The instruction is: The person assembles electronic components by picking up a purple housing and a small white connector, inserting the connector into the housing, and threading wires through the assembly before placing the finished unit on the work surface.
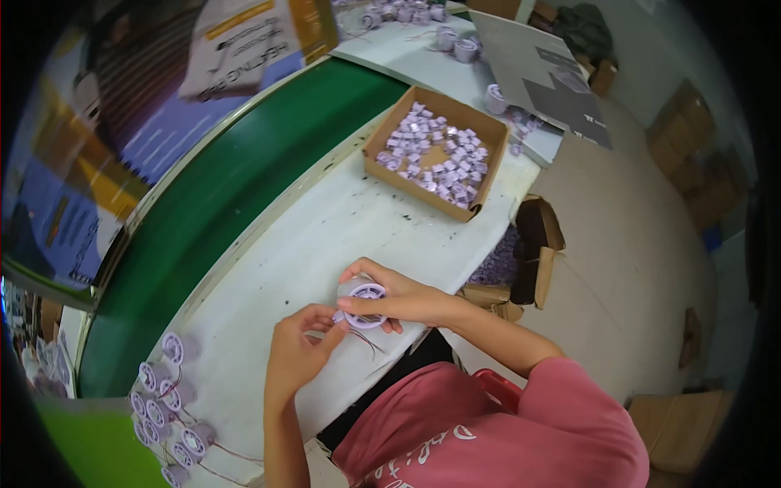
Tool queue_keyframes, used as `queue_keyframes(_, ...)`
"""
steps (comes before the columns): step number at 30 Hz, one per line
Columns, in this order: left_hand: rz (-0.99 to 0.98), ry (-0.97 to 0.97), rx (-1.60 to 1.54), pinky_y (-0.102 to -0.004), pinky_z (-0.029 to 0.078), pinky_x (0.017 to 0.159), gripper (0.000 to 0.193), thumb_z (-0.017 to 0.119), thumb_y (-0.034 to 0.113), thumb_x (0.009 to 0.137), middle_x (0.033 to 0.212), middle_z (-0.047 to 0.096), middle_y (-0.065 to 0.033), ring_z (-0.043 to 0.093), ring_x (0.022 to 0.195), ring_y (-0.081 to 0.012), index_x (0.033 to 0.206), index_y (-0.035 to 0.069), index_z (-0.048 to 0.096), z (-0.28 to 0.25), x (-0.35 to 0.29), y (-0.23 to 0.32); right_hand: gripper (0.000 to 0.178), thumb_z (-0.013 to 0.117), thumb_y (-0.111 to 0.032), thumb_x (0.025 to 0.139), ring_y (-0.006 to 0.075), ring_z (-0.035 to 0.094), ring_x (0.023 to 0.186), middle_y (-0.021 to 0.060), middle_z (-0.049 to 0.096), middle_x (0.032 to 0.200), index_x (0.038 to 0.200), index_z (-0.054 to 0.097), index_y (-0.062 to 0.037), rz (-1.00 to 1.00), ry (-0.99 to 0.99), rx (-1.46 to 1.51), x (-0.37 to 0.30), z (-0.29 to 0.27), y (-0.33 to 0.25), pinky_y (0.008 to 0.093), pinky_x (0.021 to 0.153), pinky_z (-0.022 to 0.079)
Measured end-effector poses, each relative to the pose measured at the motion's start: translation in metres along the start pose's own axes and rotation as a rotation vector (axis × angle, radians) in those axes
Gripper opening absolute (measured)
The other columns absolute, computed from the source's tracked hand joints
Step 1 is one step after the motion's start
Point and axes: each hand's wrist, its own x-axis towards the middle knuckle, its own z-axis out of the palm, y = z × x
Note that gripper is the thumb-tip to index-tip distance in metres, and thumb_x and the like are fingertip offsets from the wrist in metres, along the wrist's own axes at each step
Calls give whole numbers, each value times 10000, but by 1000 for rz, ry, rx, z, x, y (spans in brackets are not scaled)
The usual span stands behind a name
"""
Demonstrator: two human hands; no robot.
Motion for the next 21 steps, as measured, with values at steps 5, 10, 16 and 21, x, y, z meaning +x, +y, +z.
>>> queue_keyframes(5,-79,-83,-193,-253,546,688,219,700,90,882,866,696,-96,675,786,-150,1043,-51,657,2,55,3,579,600,-453,945,78,497,469,83,634,916,1360,403,-100,-246,235,-164,19,-19,3,226,410,391)
queue_keyframes(10,-232,-103,-318,-256,565,738,247,687,86,892,888,709,-147,701,772,-196,1063,-76,613,6,98,17,458,553,-341,984,170,558,466,269,491,1381,1317,462,-40,-312,542,-163,44,-40,4,305,434,451)
queue_keyframes(16,-280,-112,-241,-257,568,739,232,660,129,924,865,709,-169,708,769,-207,1046,-54,584,15,108,31,289,608,-256,942,217,658,557,164,717,949,1127,620,-36,-519,735,-796,-8,-49,-36,306,544,522)
queue_keyframes(21,-295,-50,-237,-259,545,703,250,594,216,975,880,705,-147,694,762,-185,1059,-20,593,11,95,17,136,648,-217,897,237,687,593,98,712,760,925,696,-92,-724,1407,-872,-35,-168,-81,339,537,508)
